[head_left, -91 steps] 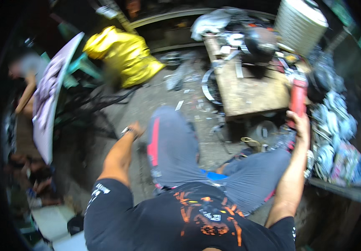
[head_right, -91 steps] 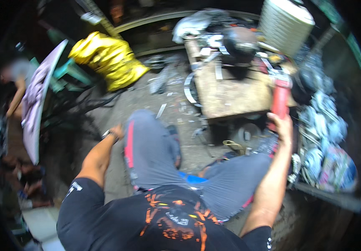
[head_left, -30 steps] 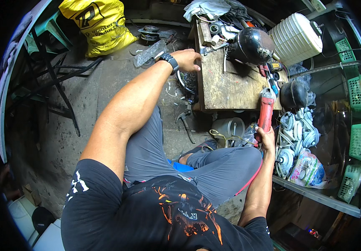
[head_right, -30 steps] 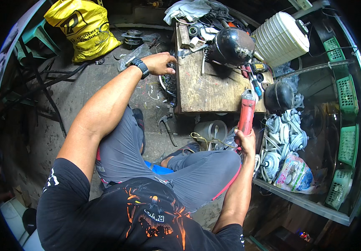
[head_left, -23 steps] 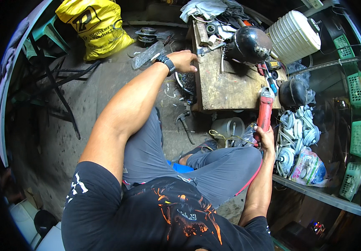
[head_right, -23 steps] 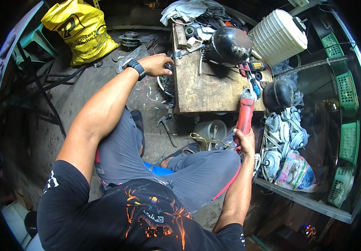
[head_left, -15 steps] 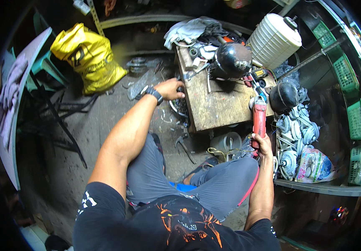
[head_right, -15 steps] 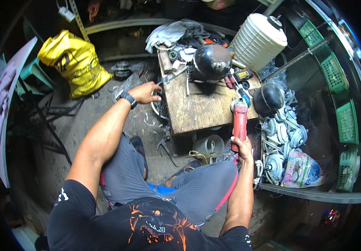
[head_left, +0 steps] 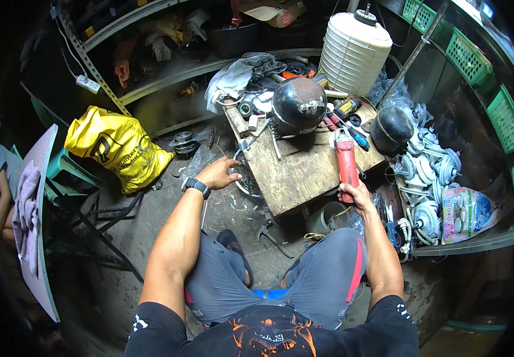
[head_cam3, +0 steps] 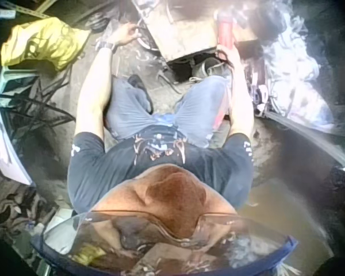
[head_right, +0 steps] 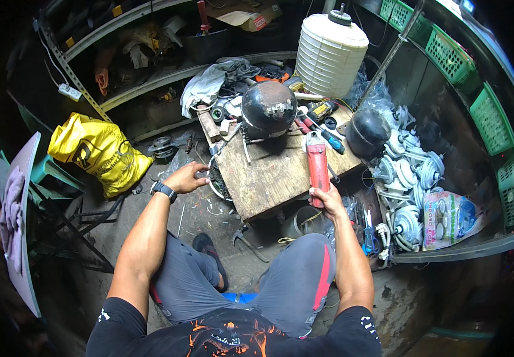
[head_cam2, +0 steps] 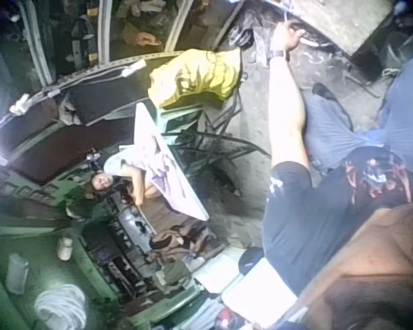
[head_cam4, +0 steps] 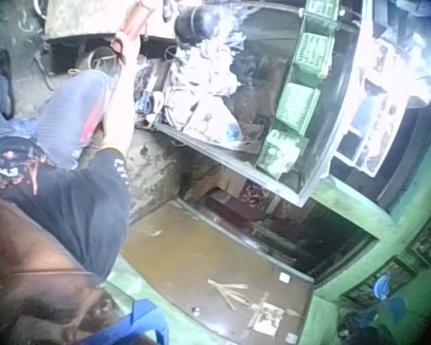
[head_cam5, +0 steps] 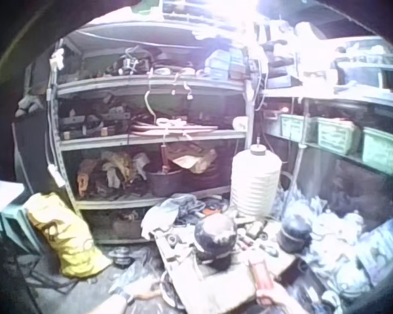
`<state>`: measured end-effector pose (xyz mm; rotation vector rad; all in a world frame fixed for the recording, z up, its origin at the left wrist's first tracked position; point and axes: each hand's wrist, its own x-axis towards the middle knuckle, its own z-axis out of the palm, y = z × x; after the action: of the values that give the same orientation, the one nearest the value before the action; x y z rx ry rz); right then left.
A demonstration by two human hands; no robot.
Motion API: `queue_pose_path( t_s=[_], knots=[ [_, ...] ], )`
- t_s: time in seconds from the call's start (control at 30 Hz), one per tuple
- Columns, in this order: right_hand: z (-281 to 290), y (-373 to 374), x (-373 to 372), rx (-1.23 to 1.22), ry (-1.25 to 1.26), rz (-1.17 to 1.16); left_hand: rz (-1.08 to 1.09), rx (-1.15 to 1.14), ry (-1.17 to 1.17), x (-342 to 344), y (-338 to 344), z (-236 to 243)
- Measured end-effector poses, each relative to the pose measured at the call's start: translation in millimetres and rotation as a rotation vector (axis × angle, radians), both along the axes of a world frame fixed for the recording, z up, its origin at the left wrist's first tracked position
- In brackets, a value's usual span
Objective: The person uses an angle grinder to cut the top off a black metal compressor housing on a wooden workbench, creating sparks. They then use a hammer and a rod to pry or tap at the internal components of the housing.
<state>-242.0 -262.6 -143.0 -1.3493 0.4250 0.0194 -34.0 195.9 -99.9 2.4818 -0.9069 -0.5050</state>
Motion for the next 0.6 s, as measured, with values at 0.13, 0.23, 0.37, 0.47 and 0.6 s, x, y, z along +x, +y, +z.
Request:
queue_pose_path(
  t_s=[0.13,0.23,0.37,0.47,0.6],
  knots=[
    [-6,-5,0,0.018,0.008,-0.038,-0.013,0.014,0.0,2,5,1],
    [-6,-7,0,0.001,-0.007,-0.041,-0.009,0.014,0.051,5,2,1],
    [-6,-2,4,-0.255,0.156,-0.165,0.007,0.02,0.114,7,-6,-5],
    [-2,4,7,-0.482,0.002,-0.301,0.004,-0.052,0.197,8,-6,-9],
    [20,-11,-32,-0.866,0.233,-0.202,0.026,-0.006,0.215,12,-2,-12]
  ],
)
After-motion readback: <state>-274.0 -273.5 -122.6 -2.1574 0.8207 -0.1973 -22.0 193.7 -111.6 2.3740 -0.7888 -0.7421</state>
